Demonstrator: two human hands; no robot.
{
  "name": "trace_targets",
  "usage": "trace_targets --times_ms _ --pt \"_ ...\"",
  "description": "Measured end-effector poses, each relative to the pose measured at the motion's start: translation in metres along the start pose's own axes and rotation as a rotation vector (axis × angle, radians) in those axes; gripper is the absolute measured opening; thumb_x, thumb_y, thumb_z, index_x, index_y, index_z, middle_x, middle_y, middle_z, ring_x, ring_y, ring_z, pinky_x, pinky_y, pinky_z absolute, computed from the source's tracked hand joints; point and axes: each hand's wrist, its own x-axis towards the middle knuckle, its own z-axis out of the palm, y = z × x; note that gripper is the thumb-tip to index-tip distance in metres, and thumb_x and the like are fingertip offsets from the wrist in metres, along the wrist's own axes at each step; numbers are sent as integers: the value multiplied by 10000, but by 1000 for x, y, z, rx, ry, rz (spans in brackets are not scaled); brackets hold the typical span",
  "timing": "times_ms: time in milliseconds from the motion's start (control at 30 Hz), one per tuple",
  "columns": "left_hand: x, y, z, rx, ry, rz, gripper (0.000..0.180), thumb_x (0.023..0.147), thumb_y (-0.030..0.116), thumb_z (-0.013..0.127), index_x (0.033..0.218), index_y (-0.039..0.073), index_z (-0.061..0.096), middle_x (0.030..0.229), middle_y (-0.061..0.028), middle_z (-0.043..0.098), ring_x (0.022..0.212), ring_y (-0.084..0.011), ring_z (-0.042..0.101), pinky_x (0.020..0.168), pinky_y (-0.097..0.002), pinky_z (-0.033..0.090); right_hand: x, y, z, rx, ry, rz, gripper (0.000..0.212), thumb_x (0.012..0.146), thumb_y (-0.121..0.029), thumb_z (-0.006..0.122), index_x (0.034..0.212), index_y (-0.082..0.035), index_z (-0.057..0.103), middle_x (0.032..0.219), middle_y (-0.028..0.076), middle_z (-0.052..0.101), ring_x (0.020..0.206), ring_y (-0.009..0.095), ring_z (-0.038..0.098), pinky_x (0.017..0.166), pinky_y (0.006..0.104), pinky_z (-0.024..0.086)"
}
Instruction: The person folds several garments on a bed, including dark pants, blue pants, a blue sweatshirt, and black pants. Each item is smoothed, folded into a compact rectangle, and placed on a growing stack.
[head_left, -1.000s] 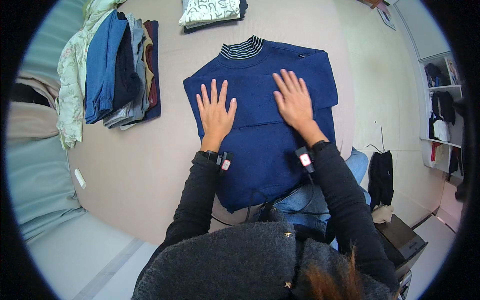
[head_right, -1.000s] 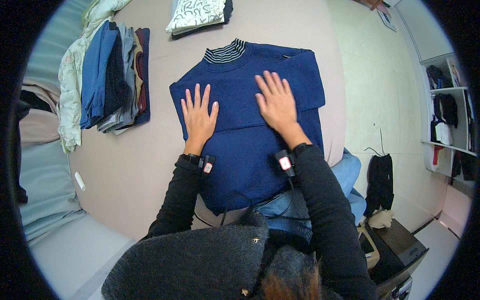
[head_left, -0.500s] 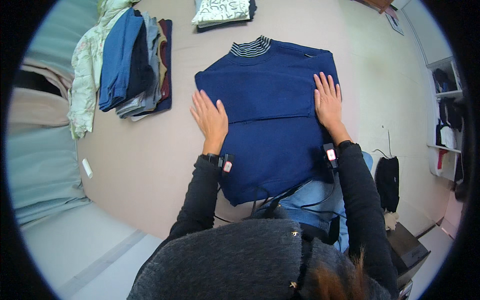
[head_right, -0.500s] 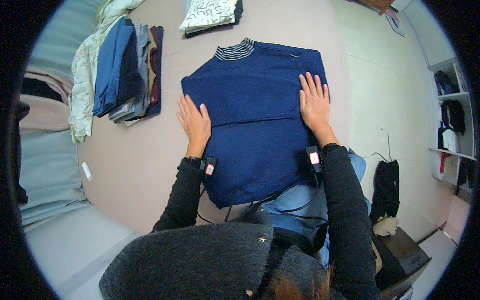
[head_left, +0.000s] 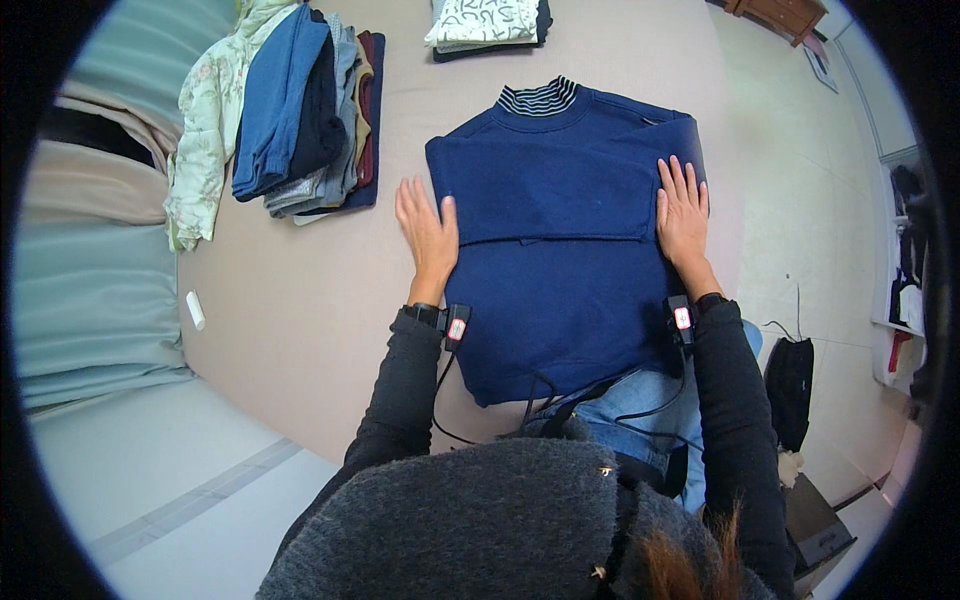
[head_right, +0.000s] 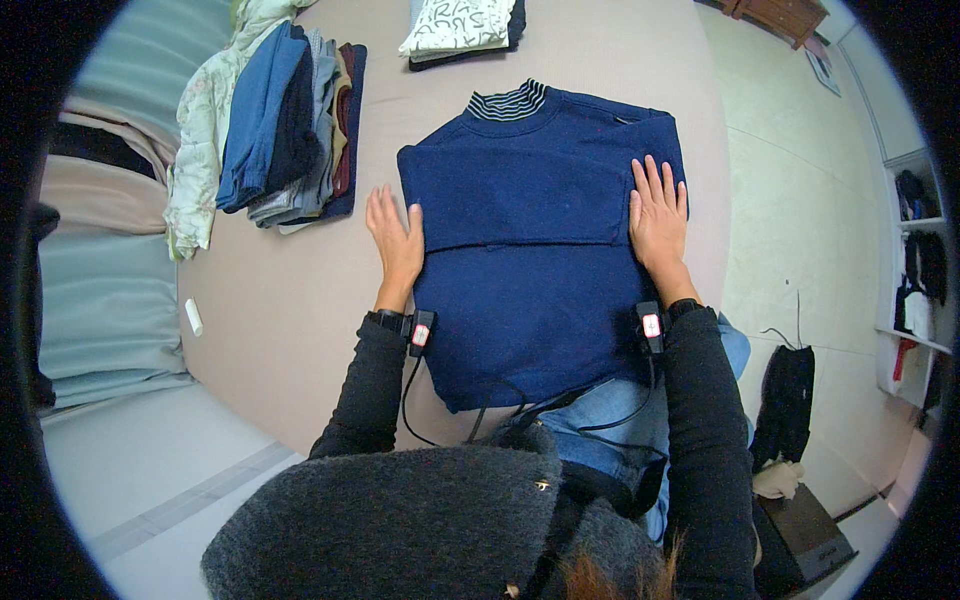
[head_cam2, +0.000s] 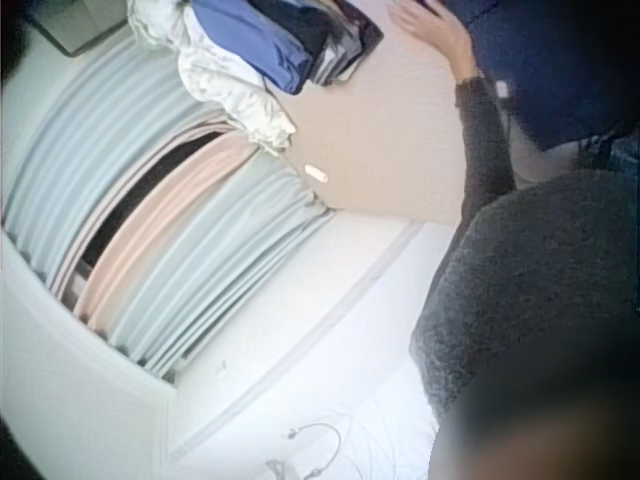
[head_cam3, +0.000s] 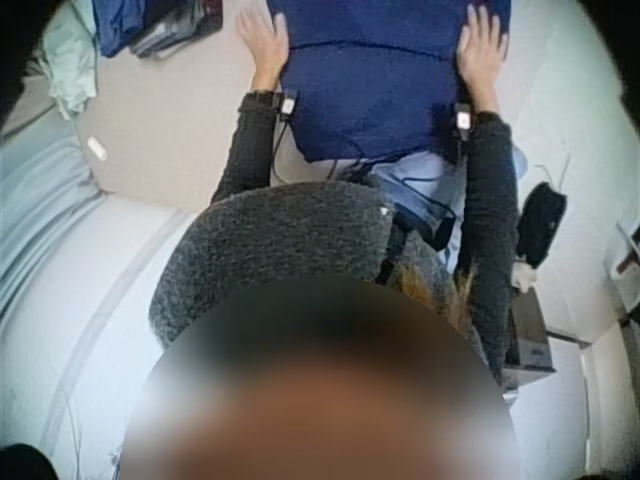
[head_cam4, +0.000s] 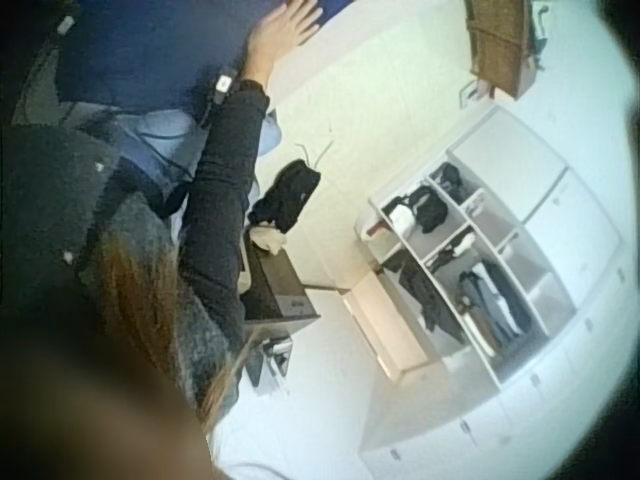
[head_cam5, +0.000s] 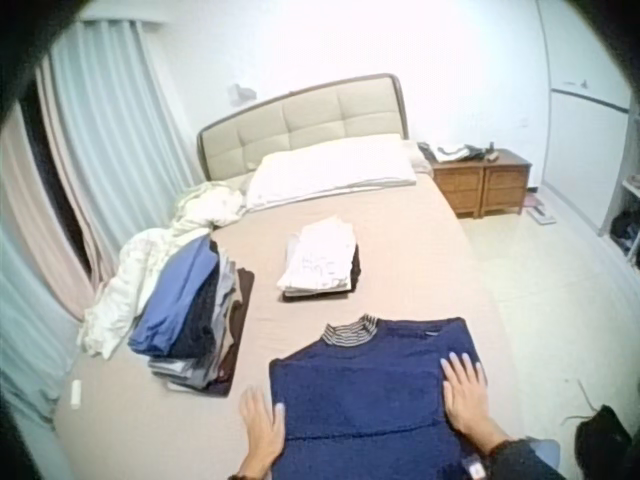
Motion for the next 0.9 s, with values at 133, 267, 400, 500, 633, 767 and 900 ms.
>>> trace_targets --times_ms 133,267,400,500,633,767,900 --pt "20 -8 0 58 38 -138 606 900 216 662 1400 -32 426 1399 -249 459 1289 -394 402 1123 -492 274 -1 0 0 7 18 0 491 1052 -285 348 1537 -210 349 1589 38 338 1485 268 260 1206 495 186" --pt "25 -18 -11 -179 120 -216 347 884 92 671 1210 -13 615 1110 -142 614 963 -266 582 891 -384 469 -1 0 0 -3 11 10 487 1056 -283 338 1538 -214 347 1593 33 330 1486 267 256 1207 491 183" --pt "14 -3 -17 -457 -5 49 250 872 80 707 1114 15 715 949 -92 609 752 -183 588 706 -290 504 -1 0 1 2 22 9 485 1052 -281 350 1532 -213 357 1590 35 335 1481 269 265 1203 495 190" --pt "12 12 -13 -262 -37 38 294 853 117 747 1129 20 725 949 -85 601 769 -183 571 728 -293 500 0 0 1 13 49 0 481 1043 -271 381 1520 -207 383 1577 40 362 1472 275 288 1195 503 206" --pt "18 19 -6 -181 24 22 269 801 103 778 1055 21 747 835 -108 639 710 -210 595 690 -323 504 0 0 0 27 65 -7 481 1040 -259 382 1518 -201 388 1572 44 371 1468 276 297 1193 505 206" --pt "20 20 -5 -4 59 134 206 816 102 748 1001 12 752 842 -145 671 762 -281 644 718 -375 527 -1 0 0 22 57 -5 482 1042 -267 377 1520 -206 384 1576 41 364 1473 270 286 1199 499 195" --pt "20 28 -10 157 15 184 182 826 105 723 976 7 752 868 -152 692 827 -324 667 740 -406 542 -1 -1 -2 29 45 7 481 1045 -275 367 1523 -218 377 1582 32 353 1481 262 271 1205 490 181"
